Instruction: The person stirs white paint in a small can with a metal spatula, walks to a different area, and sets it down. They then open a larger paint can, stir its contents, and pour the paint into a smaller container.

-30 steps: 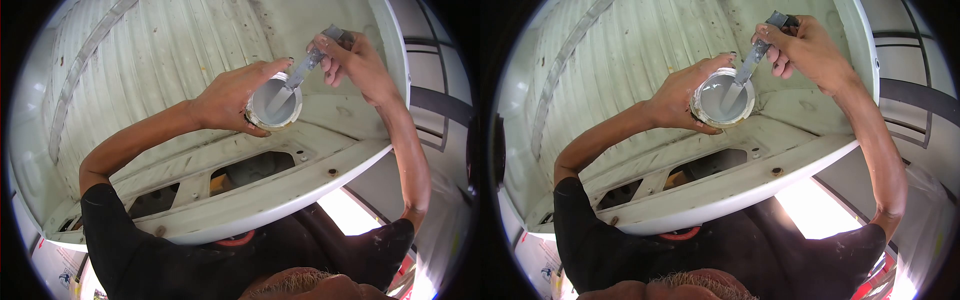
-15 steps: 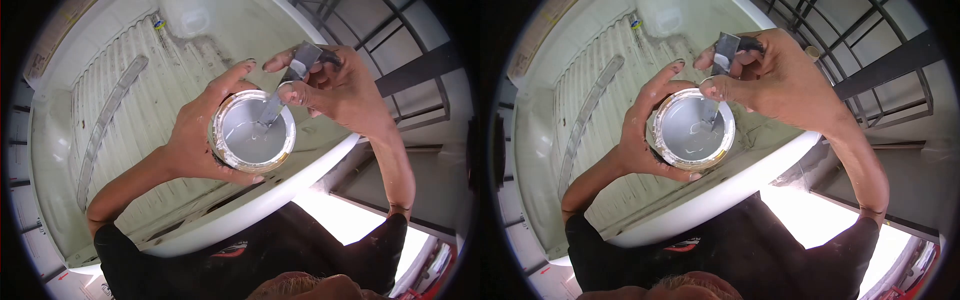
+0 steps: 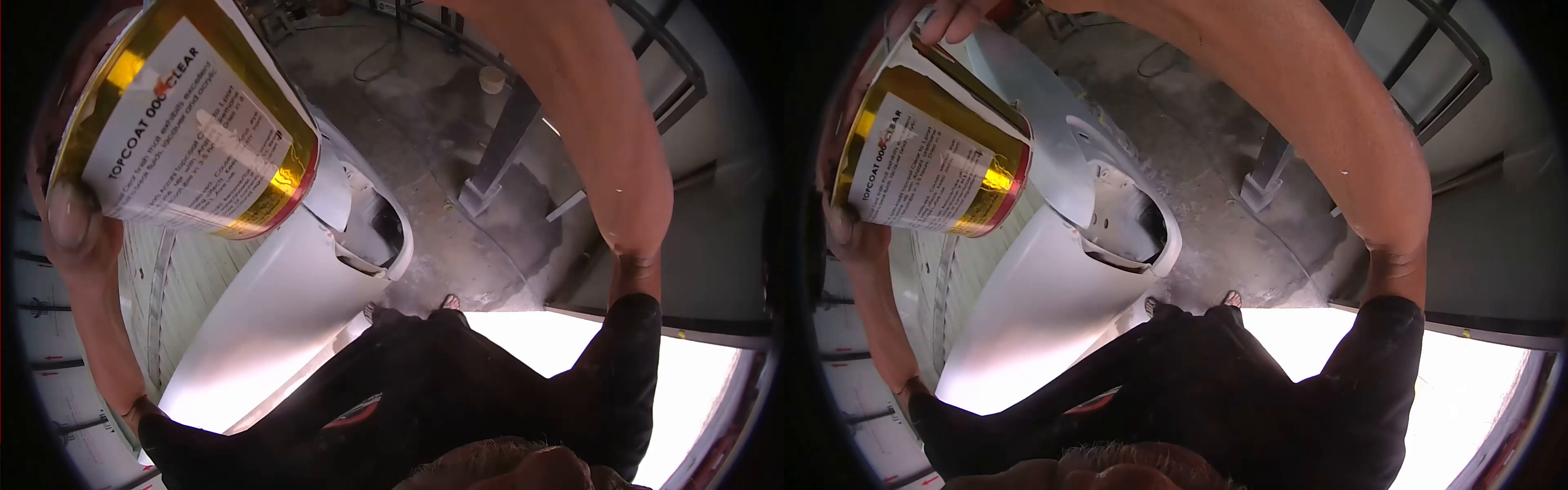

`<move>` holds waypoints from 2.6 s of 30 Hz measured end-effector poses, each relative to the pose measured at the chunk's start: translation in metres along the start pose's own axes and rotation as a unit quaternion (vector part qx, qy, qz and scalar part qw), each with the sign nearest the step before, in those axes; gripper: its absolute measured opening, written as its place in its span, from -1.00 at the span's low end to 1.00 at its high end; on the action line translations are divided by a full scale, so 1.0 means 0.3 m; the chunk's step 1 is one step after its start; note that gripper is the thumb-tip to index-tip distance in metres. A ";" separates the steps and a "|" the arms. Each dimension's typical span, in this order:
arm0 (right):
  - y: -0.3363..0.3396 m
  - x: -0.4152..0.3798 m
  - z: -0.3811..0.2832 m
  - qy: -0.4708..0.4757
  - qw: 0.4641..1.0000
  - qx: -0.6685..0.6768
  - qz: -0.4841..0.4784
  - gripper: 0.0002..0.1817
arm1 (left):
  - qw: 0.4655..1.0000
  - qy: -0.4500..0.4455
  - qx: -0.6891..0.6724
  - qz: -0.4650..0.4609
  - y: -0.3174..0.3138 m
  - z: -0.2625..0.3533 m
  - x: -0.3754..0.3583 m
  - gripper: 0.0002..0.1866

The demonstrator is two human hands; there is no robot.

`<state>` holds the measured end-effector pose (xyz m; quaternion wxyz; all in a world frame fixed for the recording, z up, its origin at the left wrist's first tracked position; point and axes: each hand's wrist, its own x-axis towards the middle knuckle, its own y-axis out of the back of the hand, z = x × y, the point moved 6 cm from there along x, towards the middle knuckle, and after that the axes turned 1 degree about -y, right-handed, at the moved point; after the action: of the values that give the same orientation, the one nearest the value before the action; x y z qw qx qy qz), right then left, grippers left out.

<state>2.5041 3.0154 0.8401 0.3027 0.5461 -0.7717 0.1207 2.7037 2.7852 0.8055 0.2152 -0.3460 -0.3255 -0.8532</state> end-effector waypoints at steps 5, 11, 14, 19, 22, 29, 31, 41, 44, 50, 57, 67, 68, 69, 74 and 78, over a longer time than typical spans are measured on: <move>0.226 -0.407 -0.024 0.190 0.956 -0.010 0.221 -0.25 | 1.000 0.010 -0.015 0.004 -0.308 0.002 0.116 0.05; 0.372 -0.756 -0.064 0.302 0.905 -0.088 0.286 0.04 | 0.996 0.036 -0.081 -0.021 -0.603 -0.070 0.268 0.22; 0.360 -0.772 -0.018 0.289 0.906 -0.148 0.271 0.17 | 0.995 0.082 -0.063 -0.012 -0.621 -0.240 0.318 0.16; 0.486 -0.697 0.030 0.162 0.878 -0.268 0.362 0.31 | 0.991 0.130 -0.017 0.012 -0.669 -0.411 0.403 0.14; 0.562 -0.567 0.087 0.152 0.880 -0.274 0.357 0.33 | 0.990 0.141 -0.017 0.023 -0.643 -0.548 0.445 0.20; 0.675 -0.240 0.277 0.153 0.903 -0.241 0.322 0.39 | 0.984 0.175 -0.024 0.023 -0.606 -0.709 0.491 0.28; 0.657 -0.160 0.346 0.155 0.914 -0.214 0.306 0.41 | 0.985 0.166 -0.030 0.020 -0.599 -0.751 0.495 0.29; 0.637 0.200 0.699 0.230 0.960 -0.067 0.143 0.49 | 0.948 0.209 0.200 0.134 -0.632 -0.720 0.532 0.07; 0.758 0.297 0.868 0.215 0.953 -0.075 0.201 0.43 | 0.956 0.243 0.145 0.080 -0.575 -0.844 0.514 0.37; 1.228 0.460 1.355 0.108 0.956 0.021 0.273 0.04 | 0.937 0.274 0.164 0.146 -0.559 -0.839 0.576 0.38; 1.498 0.672 1.756 0.027 0.952 0.101 0.289 -0.07 | 0.866 0.316 0.283 0.264 -0.629 -0.803 0.512 0.45; 1.216 1.025 2.360 -0.093 0.990 0.094 0.053 -0.30 | 0.832 0.382 0.260 0.307 -0.919 -1.247 0.397 0.51; 1.205 1.075 2.451 -0.119 0.987 0.101 0.045 -0.34 | 0.835 0.376 0.228 0.330 -0.938 -1.353 0.398 0.49; 1.208 1.126 2.553 -0.136 0.989 0.047 0.046 -0.38 | 0.837 0.369 0.195 0.353 -0.953 -1.464 0.398 0.48; 1.367 1.191 2.946 -0.194 0.934 -0.298 -0.027 -0.48 | 0.836 0.389 0.213 0.324 -0.973 -1.937 0.550 0.32; 1.611 0.981 3.208 -0.315 0.888 -0.335 0.012 -0.51 | 0.876 0.370 0.177 0.252 -0.952 -2.341 0.766 0.26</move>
<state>1.6738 2.4723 0.3282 0.2074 0.4121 -0.8277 -0.3196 2.0646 2.4566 0.4720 0.5858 -0.0313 -0.2695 -0.7637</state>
